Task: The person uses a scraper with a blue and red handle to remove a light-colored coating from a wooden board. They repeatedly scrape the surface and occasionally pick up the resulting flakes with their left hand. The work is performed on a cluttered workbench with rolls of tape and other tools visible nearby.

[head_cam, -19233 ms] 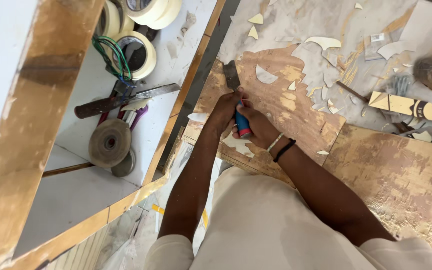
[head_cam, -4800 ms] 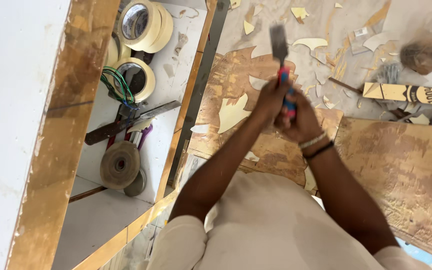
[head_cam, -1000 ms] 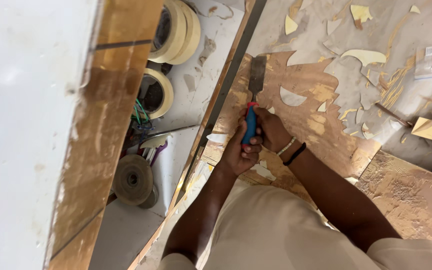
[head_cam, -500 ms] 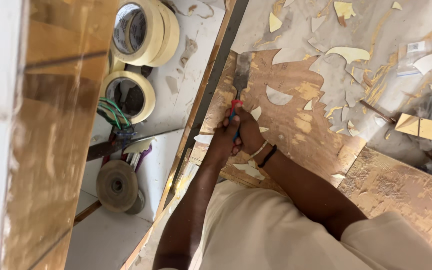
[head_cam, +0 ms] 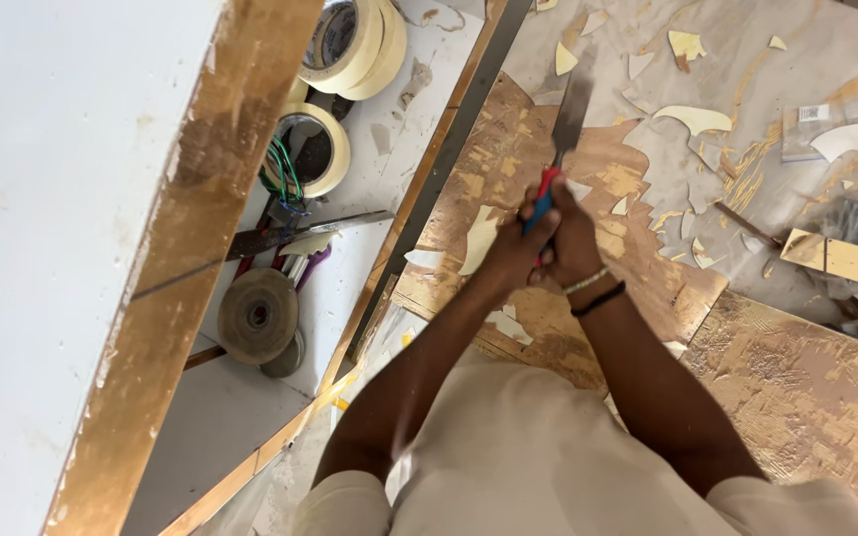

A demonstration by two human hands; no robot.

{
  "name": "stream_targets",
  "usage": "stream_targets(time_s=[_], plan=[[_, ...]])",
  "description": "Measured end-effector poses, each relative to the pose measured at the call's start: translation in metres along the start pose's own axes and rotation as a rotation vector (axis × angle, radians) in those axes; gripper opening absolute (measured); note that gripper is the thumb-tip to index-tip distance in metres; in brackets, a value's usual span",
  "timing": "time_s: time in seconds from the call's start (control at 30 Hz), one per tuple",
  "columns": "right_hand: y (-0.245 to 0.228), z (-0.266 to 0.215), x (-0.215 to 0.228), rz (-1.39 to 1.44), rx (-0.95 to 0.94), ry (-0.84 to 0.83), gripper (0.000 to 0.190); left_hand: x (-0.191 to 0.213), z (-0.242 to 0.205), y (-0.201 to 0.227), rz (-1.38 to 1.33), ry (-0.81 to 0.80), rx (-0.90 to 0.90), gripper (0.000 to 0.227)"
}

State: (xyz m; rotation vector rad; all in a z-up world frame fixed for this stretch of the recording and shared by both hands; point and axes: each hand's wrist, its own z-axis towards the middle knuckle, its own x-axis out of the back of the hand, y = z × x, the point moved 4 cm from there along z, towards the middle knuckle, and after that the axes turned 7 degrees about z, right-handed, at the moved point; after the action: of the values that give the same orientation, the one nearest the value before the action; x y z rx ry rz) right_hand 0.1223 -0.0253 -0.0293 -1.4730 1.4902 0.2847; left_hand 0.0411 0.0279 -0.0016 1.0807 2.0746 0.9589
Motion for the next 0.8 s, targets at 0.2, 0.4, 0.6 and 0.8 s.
stream_targets(time_s=[0.2, 0.4, 0.6, 0.8], plan=[[0.040, -0.020, 0.011, -0.126, -0.187, 0.092, 0.038, 0.011, -0.033, -0.046, -0.378, -0.028, 0.221, 0.033], [0.040, 0.000, -0.014, -0.223, -0.193, 0.088, 0.040, 0.034, -0.017, -0.041, -0.594, -0.118, 0.268, 0.032], [0.031, 0.013, -0.020, -0.269, -0.224, 0.151, 0.041, 0.040, 0.000, -0.044, -0.719, -0.236, 0.337, 0.036], [0.024, 0.022, -0.022, -0.218, -0.182, 0.117, 0.041, 0.043, 0.006, -0.031, -0.726, -0.251, 0.331, 0.035]])
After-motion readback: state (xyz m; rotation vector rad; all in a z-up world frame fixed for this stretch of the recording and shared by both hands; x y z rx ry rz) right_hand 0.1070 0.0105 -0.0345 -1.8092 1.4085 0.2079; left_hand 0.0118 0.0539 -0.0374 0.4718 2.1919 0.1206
